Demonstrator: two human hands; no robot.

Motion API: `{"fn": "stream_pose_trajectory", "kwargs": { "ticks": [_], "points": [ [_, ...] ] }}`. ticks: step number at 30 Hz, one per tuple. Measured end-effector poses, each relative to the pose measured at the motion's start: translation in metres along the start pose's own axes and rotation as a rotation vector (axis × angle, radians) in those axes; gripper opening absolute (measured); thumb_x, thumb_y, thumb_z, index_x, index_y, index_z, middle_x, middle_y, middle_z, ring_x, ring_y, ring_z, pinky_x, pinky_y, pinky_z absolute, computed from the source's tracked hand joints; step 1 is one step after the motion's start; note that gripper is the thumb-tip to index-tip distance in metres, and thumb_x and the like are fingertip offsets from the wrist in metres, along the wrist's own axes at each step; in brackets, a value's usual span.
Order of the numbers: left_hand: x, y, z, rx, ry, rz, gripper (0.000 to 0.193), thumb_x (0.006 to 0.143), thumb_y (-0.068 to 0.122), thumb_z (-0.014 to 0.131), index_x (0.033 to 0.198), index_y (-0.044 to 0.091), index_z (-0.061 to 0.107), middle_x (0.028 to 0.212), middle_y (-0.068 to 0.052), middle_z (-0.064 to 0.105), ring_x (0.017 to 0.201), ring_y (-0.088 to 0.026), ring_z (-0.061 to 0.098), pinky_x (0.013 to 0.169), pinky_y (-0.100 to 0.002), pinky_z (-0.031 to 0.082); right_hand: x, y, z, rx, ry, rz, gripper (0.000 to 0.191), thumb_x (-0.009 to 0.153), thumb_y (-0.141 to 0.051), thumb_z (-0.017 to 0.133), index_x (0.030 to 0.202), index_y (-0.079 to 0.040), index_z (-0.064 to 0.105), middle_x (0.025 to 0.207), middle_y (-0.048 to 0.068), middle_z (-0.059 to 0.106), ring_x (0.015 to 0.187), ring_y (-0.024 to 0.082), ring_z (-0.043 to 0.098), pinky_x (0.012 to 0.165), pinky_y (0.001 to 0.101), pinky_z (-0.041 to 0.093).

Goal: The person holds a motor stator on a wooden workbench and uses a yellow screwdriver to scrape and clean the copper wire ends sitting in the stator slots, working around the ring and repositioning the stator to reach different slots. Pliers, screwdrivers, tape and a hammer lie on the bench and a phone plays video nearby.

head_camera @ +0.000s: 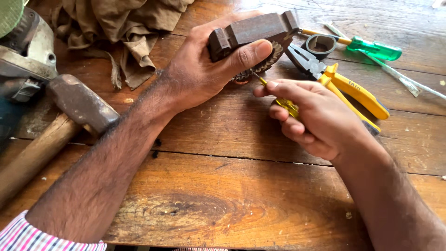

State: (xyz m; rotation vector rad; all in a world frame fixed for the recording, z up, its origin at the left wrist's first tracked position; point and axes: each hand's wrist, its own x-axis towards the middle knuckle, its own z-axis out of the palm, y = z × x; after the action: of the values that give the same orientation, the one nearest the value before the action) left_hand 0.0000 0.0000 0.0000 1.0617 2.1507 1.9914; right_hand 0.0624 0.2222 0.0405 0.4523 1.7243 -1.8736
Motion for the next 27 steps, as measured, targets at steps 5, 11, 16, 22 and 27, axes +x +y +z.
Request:
{"fn": "stream_pose_trajectory", "kwargs": {
  "ticks": [5,11,16,22,27],
  "points": [
    [0.0,-0.001,0.0,0.016,-0.006,0.014,0.071,0.106,0.053,0.067,0.153,0.001,0.053,0.118,-0.005,0.075,0.108,-0.007,0.072,0.092,-0.025,0.065,-0.005,-0.002,0.011,-0.171,0.06,-0.039,0.028,0.1,-0.03,0.055,0.109,-0.011,0.073,0.058,-0.002,0.053,0.035,0.003,0.042,0.025,0.0188,0.025],
    [-0.003,0.002,0.005,0.024,0.018,0.096,0.069,0.109,0.053,0.066,0.152,0.0,0.052,0.12,-0.005,0.073,0.111,-0.007,0.07,0.094,-0.026,0.063,-0.008,0.006,0.021,-0.338,0.108,-0.162,0.03,0.102,-0.028,0.054,0.11,-0.008,0.074,0.061,-0.001,0.055,0.04,0.005,0.047,0.03,0.0215,0.032],
    [-0.006,0.004,0.007,0.013,0.023,-0.042,0.071,0.101,0.052,0.066,0.15,0.003,0.054,0.108,-0.003,0.074,0.098,-0.005,0.071,0.082,-0.025,0.065,-0.01,0.008,0.018,-0.362,0.107,-0.182,0.029,0.102,-0.027,0.054,0.109,-0.008,0.074,0.06,-0.001,0.056,0.04,0.005,0.047,0.03,0.0205,0.033],
    [-0.011,0.007,0.012,0.014,0.026,0.01,0.067,0.105,0.05,0.068,0.15,0.003,0.056,0.113,-0.002,0.072,0.105,-0.006,0.069,0.089,-0.026,0.064,-0.013,0.009,0.018,-0.235,0.082,-0.128,0.028,0.099,-0.028,0.058,0.106,-0.008,0.075,0.06,-0.002,0.056,0.039,0.004,0.047,0.029,0.02,0.031],
    [-0.014,0.007,0.012,0.056,0.037,0.0,0.059,0.104,0.043,0.071,0.147,0.004,0.061,0.112,-0.003,0.071,0.099,-0.008,0.067,0.086,-0.027,0.06,-0.018,0.015,0.019,-0.521,0.209,-0.224,0.028,0.099,-0.027,0.056,0.109,-0.009,0.076,0.062,0.001,0.062,0.042,0.007,0.054,0.036,0.0234,0.04]
  ]
}}
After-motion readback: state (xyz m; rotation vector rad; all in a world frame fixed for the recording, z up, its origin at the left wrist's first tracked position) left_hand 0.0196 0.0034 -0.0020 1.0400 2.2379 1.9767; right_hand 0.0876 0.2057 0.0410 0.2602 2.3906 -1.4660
